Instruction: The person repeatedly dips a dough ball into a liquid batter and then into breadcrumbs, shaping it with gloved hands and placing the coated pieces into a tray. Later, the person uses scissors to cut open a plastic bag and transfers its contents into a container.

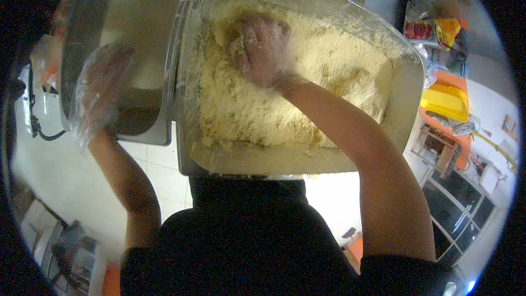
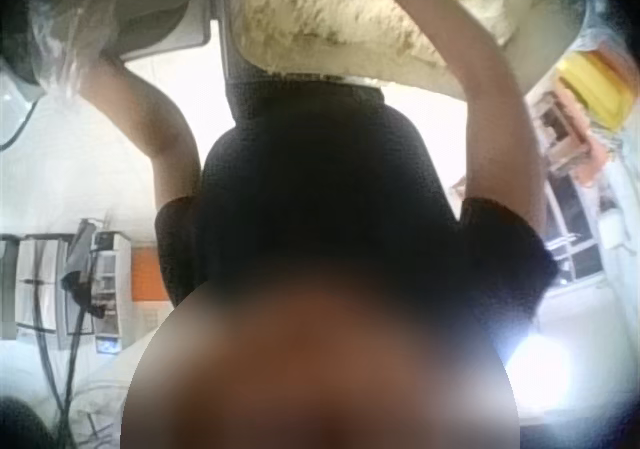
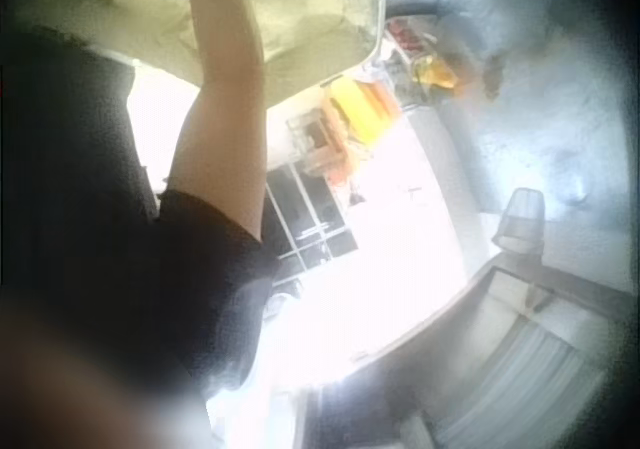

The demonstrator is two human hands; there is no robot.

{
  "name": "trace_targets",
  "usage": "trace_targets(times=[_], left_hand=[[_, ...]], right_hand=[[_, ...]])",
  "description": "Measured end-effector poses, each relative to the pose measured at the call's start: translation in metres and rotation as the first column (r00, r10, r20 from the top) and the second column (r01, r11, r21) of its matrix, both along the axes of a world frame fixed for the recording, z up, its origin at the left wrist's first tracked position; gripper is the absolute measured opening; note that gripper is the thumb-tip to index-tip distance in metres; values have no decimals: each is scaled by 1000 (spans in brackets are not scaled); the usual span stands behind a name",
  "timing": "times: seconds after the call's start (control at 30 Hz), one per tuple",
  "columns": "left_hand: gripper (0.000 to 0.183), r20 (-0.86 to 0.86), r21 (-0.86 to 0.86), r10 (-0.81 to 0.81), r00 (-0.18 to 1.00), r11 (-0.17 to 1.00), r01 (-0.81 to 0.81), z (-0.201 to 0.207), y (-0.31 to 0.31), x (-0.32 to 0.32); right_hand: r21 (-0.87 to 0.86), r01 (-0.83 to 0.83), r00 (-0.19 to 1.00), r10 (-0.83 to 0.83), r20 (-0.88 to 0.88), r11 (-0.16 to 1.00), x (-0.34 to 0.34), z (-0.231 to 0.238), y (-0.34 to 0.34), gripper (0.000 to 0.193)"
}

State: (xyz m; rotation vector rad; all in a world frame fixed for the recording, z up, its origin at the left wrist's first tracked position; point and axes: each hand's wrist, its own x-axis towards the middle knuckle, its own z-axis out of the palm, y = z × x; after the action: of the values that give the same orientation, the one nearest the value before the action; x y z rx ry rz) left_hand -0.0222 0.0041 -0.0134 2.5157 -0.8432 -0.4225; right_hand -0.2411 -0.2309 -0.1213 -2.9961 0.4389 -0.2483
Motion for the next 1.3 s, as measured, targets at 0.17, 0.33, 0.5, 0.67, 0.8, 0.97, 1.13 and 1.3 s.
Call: trace_targets(times=[0.17, 0.33, 0.5, 0.67, 0.8, 0.97, 1.13, 1.3], left_hand=[[37, -86, 21, 15, 996, 1000, -13, 18, -7, -4], [38, -57, 65, -38, 998, 997, 41, 18, -7, 0], [38, 206, -8, -243, 948, 968, 250, 6, -2, 7], [36, -5, -27, -97, 995, 995, 97, 10, -3, -1], [34, -19, -62, -108, 994, 992, 106, 12, 1, -1], [29, 311, -10, -351, 884, 928, 372, 3, 4, 5], [28, 124, -117, -198, 972, 970, 212, 2, 1, 2], [30, 178, -90, -211, 961, 969, 229, -2, 4, 3]], right_hand=[[200, 69, 996, -57, -65, 977, 2, 10, -1, 58], [155, 485, 873, -469, -132, 860, -39, 31, -37, 43], [-15, 316, 531, -190, -826, 949, -87, 25, -40, 18], [780, 580, 621, -491, -611, -235, -93, 13, -19, 33], [645, 761, 605, -439, -664, 73, -65, 31, -17, 31], [562, 725, 689, -411, -597, 399, -67, 99, -10, 28], [485, 599, 799, -445, -404, 637, -83, 151, -4, 36], [467, 492, 858, -499, -119, 735, -89, 169, -10, 43]])
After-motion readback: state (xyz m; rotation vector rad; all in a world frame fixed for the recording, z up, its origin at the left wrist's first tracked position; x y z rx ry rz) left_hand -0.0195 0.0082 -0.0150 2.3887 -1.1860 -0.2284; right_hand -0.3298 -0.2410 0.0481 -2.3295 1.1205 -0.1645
